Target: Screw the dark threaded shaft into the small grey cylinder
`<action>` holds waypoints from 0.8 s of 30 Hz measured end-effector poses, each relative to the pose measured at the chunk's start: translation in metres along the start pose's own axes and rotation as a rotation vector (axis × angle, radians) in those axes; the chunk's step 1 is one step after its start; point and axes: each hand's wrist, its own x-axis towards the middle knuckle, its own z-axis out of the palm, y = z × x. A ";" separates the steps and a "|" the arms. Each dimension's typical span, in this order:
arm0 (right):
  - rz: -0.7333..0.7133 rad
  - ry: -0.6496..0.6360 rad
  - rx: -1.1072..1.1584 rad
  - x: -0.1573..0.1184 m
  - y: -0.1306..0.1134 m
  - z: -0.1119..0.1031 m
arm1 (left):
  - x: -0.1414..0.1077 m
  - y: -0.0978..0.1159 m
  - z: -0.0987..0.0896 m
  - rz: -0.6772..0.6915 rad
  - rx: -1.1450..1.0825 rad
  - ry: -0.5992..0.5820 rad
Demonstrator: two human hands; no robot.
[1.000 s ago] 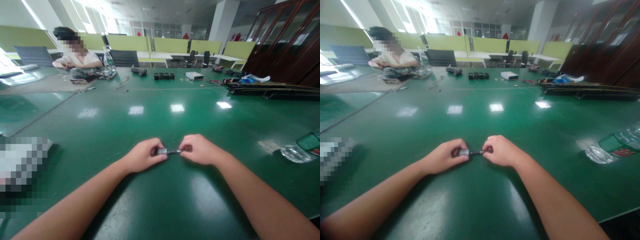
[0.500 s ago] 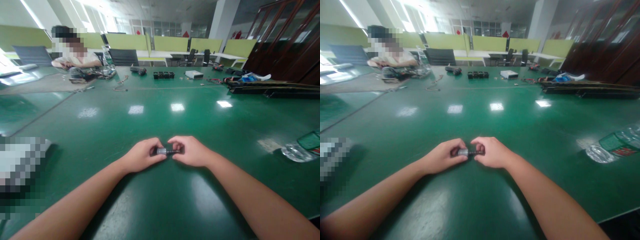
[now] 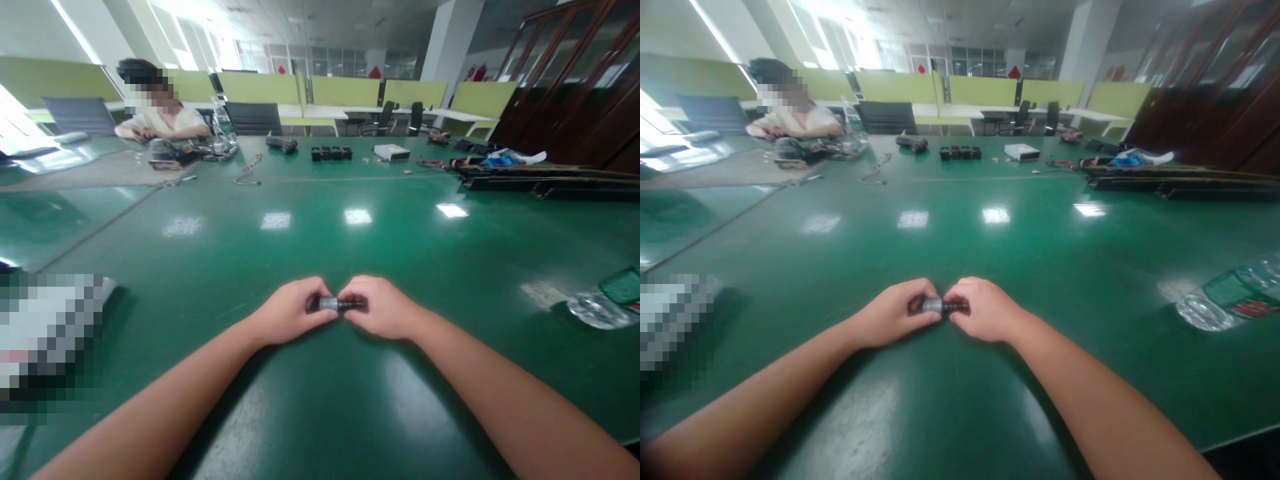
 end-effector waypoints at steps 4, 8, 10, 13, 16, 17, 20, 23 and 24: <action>-0.004 0.006 -0.013 0.002 -0.001 0.002 | -0.001 0.001 0.000 -0.003 0.011 0.003; 0.013 0.000 -0.008 0.001 -0.001 0.002 | -0.002 0.001 0.000 -0.003 0.010 0.006; 0.010 -0.006 -0.011 0.000 -0.002 0.001 | -0.003 0.000 0.000 0.001 0.010 0.006; 0.008 -0.013 -0.026 0.000 -0.004 -0.001 | -0.003 0.000 0.000 0.006 0.012 0.010; 0.010 -0.018 -0.034 0.000 -0.006 -0.003 | -0.003 0.001 -0.001 0.007 0.009 0.012; 0.009 -0.019 -0.034 0.000 -0.006 -0.003 | -0.003 0.001 -0.001 0.008 0.006 0.011; 0.006 -0.022 -0.026 0.000 -0.006 -0.004 | -0.003 0.002 -0.001 0.006 0.000 0.011; 0.010 -0.030 -0.027 0.000 -0.006 -0.004 | -0.004 0.002 -0.002 0.001 0.003 0.011; 0.010 -0.034 -0.031 0.000 -0.006 -0.004 | -0.004 0.002 -0.002 -0.001 0.004 0.012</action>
